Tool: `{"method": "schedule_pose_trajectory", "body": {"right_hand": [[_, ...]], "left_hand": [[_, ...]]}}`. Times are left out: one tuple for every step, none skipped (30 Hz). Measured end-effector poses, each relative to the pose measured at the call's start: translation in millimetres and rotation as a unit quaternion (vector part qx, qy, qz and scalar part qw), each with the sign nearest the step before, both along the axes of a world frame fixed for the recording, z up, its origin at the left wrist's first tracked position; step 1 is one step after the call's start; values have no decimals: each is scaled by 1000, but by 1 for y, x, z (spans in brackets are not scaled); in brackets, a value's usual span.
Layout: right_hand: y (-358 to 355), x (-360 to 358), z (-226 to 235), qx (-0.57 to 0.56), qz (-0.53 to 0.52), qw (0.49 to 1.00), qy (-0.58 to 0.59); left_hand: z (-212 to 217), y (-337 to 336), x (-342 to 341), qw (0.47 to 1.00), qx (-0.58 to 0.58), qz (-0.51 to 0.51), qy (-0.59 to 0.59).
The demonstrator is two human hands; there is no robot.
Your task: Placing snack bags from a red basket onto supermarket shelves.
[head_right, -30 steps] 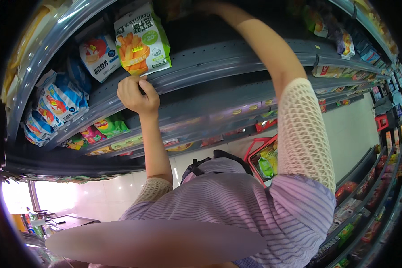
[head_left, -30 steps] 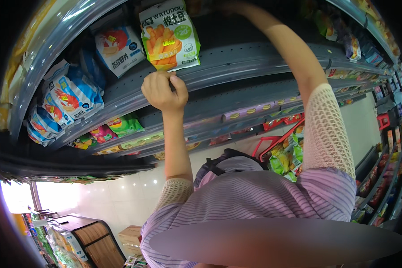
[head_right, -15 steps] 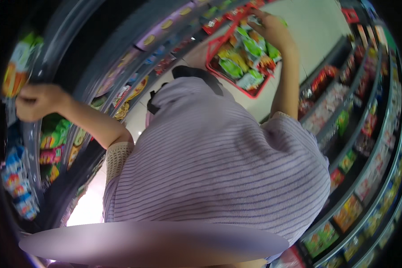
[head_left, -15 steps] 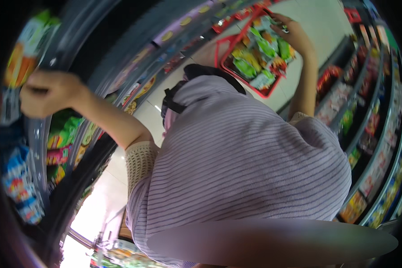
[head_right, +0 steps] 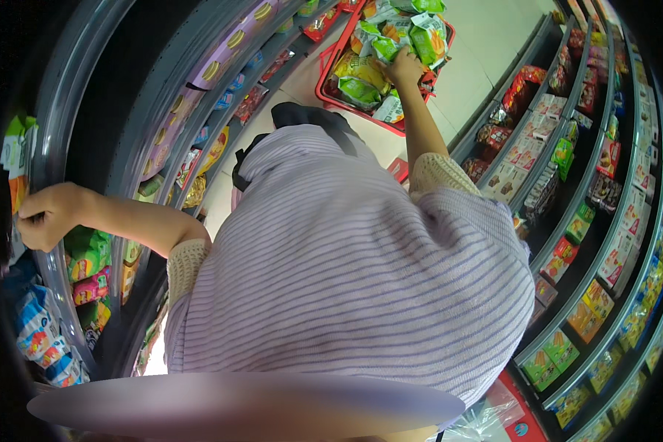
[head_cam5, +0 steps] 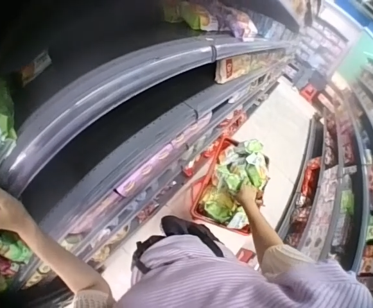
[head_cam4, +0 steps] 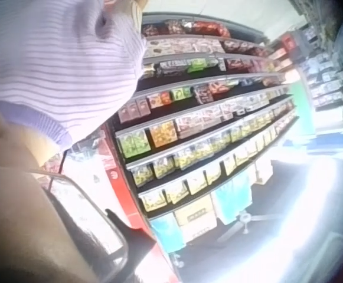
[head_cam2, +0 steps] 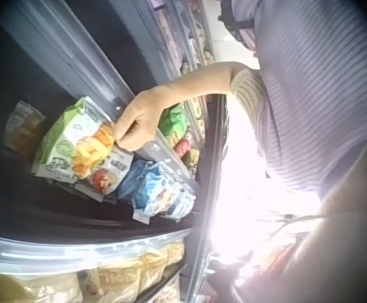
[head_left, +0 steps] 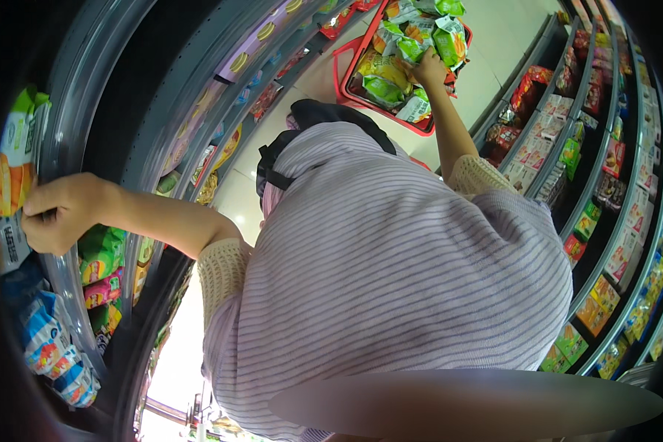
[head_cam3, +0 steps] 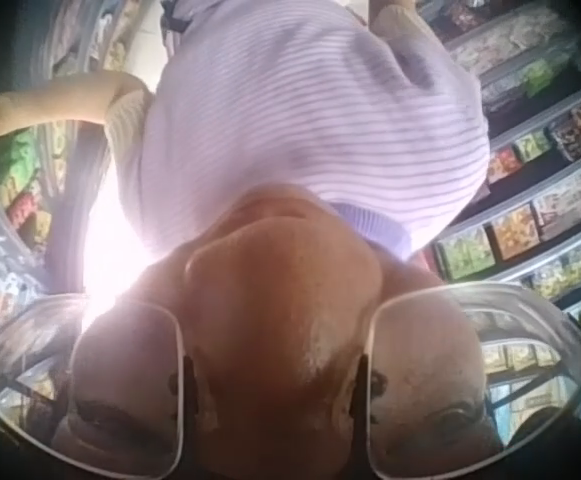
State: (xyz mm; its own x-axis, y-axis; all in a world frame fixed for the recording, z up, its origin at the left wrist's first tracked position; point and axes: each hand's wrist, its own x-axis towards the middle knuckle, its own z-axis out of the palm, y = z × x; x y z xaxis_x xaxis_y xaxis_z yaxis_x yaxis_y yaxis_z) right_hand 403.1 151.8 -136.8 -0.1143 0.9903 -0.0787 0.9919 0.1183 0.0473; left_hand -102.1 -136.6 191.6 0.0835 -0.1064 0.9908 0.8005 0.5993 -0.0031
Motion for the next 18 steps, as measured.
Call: {"method": "schedule_pose_trajectory", "body": {"right_hand": [[2,-1,0,-30,-21,999,9],[6,-1,3,-74,-47,996,17],[7,0,8,-65,-50,996,29],[9,1,15,-41,-45,998,31],[12,4,27,-86,-85,989,88],[13,7,41,-130,-126,973,143],[8,10,56,-130,-137,949,253],[2,8,71,-211,-147,868,425],[-7,6,88,-265,-127,806,513],[-16,0,104,-329,-108,732,587],[-23,-14,118,-316,-125,740,580],[-29,-29,130,-341,-126,697,618],[-34,-44,141,-381,-97,638,661],[-33,-54,158,-424,-72,615,661],[-33,-75,166,-426,-62,605,670],[-33,-96,173,-440,-35,577,687],[-34,-118,182,-443,-10,571,691],[-40,-138,191,-435,9,518,736]], "left_hand": [[0,-1,-3,1000,-2,9,9],[-1,-2,-5,1000,-4,16,19],[-1,-3,-6,1000,2,22,0],[-1,-5,-6,1000,1,19,12],[-1,-5,-6,1000,2,14,5],[-1,-5,-5,1000,5,11,-10],[-1,-4,-4,1000,4,9,-3],[0,-3,-1,1000,6,-13,-19],[0,-3,1,999,9,-31,-39],[1,-2,4,999,10,-33,-33],[2,-1,6,998,9,-40,-41],[3,0,9,998,12,-44,-53],[3,0,12,998,15,-39,-43],[2,1,16,997,17,-38,-71],[2,1,18,994,21,-29,-103],[2,1,20,996,10,-7,-88],[2,1,22,997,-2,-11,-82],[2,0,24,996,-10,-2,-87]]}}
